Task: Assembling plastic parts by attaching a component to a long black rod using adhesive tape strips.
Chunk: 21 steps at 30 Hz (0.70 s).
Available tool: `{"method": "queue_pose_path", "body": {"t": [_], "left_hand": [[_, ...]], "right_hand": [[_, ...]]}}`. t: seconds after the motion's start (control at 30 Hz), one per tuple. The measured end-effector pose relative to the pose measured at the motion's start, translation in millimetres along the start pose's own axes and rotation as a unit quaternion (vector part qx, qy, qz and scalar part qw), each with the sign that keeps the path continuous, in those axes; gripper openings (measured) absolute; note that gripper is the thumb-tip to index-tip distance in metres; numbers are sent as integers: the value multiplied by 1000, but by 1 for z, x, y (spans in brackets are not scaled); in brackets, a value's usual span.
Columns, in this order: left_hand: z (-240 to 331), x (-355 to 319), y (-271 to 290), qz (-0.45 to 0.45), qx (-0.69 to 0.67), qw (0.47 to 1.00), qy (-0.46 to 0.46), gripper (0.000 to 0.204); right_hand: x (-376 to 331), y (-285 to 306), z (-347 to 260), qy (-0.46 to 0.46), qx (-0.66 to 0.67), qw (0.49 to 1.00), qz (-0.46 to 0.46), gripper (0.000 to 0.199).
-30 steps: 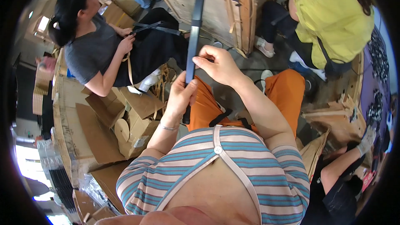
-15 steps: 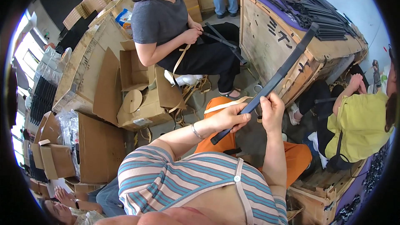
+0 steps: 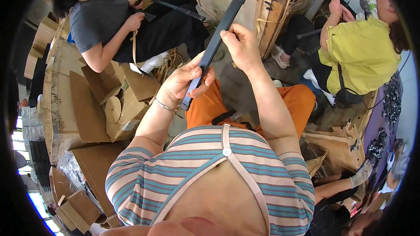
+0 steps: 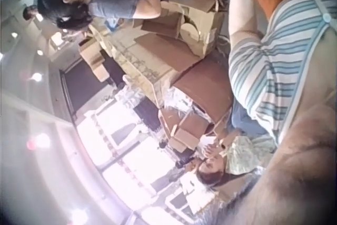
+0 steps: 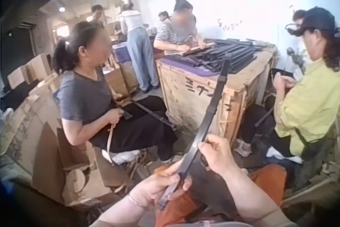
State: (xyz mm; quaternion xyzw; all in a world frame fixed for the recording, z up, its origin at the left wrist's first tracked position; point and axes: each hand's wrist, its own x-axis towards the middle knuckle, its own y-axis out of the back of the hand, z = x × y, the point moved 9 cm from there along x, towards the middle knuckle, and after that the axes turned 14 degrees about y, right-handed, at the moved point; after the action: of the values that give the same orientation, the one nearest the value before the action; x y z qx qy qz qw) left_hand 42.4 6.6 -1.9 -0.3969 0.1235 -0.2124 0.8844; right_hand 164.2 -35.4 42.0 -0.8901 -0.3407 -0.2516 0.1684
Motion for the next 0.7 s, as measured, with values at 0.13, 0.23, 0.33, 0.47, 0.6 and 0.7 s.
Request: {"method": "queue_pose_path", "body": {"t": [0.13,0.23,0.33,0.47,0.6,0.7], "left_hand": [[-2,-3,10,109,82,991,3,58],[11,-11,26,312,293,901,-68,45],[38,-27,1,513,498,666,-213,27],[35,-20,10,457,379,772,-227,17],[25,-13,9,362,207,898,-138,14],[17,-7,5,297,146,937,-114,13]], "right_hand": [[-7,2,-2,2,-19,1000,1,15],[-10,0,-9,30,-75,997,-15,13],[-11,-7,-19,61,-66,996,-26,13],[-15,-3,-25,54,-159,982,-87,15],[-14,1,-44,71,-186,975,-94,14],[-18,4,-50,68,-166,980,-90,15]]}}
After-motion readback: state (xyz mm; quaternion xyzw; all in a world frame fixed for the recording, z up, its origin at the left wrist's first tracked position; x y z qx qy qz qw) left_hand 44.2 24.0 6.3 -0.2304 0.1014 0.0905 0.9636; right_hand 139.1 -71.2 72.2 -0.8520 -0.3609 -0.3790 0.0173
